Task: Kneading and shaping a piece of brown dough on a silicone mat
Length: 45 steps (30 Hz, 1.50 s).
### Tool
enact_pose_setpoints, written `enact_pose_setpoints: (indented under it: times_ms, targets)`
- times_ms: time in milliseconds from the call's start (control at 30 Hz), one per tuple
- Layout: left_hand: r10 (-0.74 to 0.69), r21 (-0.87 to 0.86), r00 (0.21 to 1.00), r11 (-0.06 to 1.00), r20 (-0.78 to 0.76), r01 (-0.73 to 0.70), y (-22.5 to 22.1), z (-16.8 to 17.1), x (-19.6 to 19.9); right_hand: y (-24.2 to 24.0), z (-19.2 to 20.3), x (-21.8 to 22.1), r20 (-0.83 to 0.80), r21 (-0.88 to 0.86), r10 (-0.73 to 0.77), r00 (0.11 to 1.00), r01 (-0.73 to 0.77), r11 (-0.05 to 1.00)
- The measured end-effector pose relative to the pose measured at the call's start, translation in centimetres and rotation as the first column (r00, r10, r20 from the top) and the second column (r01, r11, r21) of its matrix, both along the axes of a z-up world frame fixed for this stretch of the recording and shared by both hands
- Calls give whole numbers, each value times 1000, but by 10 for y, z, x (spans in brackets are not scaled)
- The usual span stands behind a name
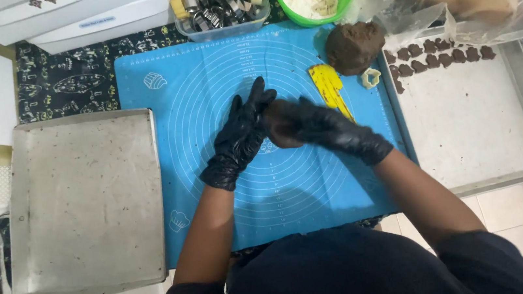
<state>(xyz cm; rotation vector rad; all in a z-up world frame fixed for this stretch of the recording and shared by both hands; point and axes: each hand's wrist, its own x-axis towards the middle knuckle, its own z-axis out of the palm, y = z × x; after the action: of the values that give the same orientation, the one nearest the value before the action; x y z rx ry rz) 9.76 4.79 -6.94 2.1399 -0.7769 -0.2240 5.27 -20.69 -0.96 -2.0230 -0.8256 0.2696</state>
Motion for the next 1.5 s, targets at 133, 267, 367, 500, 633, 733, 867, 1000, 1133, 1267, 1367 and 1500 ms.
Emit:
enact_pose_setpoints:
  times_ms: [133,267,367,500,633,733,867,1000,1133,1267,1367,1500]
  targets:
    - [-18,38,1000,999,-16,19,8,64,-25,-5,36,5,220,-156,-69,973,105,982]
    - [21,146,1000,989,16,-23,0,79,-32,-2,9,-2,240,-523,0,971,130,843]
    - [102,129,978,984,179,-126,-8,81,-36,-2,5,6,413,-613,95,906,199,765]
    - [152,70,974,984,168,-166,-19,69,-30,0,-4,12,393,-506,35,919,184,842]
    - [250,90,929,955,274,-283,-27,66,-38,1,0,0,241,-458,-51,969,160,874]
    - [282,49,895,947,345,-317,-27,67,-38,4,-10,3,411,-546,50,910,202,813]
    - [321,18,901,940,293,-341,-32,51,-37,9,-21,-5,409,-622,-7,912,285,729]
    - [262,-150,944,960,200,-235,-14,57,-27,35,10,-23,296,-511,-97,950,243,825]
    - [-280,-858,847,396,-451,-326,-9,13,-10,44,19,-31,361,-505,0,933,195,841]
    - [-442,-904,789,228,-426,-361,-3,18,-12,58,18,-34,572,-393,-32,820,308,866]
    - [-424,-921,819,227,-386,-316,0,11,-4,70,8,-42,515,-455,-59,855,331,827]
    - [-406,-937,851,242,-333,-251,4,8,-8,55,12,-24,333,-433,-13,943,165,886]
